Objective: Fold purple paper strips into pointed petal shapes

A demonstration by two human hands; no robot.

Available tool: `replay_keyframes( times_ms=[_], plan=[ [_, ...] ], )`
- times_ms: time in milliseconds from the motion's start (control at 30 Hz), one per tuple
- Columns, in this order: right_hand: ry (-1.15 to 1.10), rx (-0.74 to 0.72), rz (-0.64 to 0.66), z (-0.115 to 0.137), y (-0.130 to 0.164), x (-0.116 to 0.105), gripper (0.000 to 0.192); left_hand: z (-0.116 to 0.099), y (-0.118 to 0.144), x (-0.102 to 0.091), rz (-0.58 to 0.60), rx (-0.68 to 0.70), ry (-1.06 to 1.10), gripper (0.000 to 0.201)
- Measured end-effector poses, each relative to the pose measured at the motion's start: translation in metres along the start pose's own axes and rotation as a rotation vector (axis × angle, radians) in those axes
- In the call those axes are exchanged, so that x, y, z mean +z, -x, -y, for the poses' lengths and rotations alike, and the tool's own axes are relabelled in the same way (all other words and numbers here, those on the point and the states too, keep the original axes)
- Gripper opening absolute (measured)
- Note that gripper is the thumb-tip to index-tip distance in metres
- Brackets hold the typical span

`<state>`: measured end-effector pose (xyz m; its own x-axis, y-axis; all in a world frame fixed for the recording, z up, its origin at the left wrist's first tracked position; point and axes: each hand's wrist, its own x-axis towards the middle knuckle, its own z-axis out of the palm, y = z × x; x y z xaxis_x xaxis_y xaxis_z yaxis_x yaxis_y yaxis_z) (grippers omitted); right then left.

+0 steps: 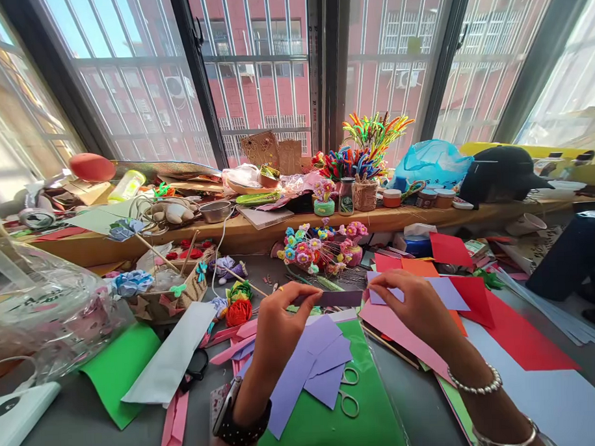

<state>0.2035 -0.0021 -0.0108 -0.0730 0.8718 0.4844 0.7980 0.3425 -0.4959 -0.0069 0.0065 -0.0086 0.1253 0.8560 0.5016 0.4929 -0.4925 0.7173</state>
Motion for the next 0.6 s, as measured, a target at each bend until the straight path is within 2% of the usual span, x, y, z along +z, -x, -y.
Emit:
replay_keyframes(
  times_ms=[67,133,267,333,433,467,600],
  plan=[
    [0.012,0.035,-0.08,-0.005,-0.001,-0.003,0.016,0.001,0.0,0.0,-0.027,0.011,-0.006,0.011],
    [-0.042,0.0,-0.088,-0.001,0.0,-0.001,0.015,0.0,0.001,0.004,-0.002,0.019,0.014,0.01],
    [-0.168,-0.137,0.105,0.023,0.005,0.011,0.011,-0.004,0.004,0.013,0.116,0.042,0.073,0.01],
    [-0.151,-0.129,0.122,0.032,0.007,0.016,0.011,-0.005,0.005,0.013,0.165,0.058,0.09,0.012],
    [-0.125,-0.13,0.122,0.033,0.007,0.016,0.01,-0.001,0.002,0.005,0.197,0.056,0.081,0.014],
    [-0.115,-0.134,0.119,0.03,0.006,0.015,0.01,0.001,0.0,0.0,0.174,0.047,0.057,0.015],
    [-0.055,-0.143,0.066,0.02,0.005,0.01,0.011,0.008,-0.005,-0.013,-0.043,0.067,-0.113,0.014]
  ],
)
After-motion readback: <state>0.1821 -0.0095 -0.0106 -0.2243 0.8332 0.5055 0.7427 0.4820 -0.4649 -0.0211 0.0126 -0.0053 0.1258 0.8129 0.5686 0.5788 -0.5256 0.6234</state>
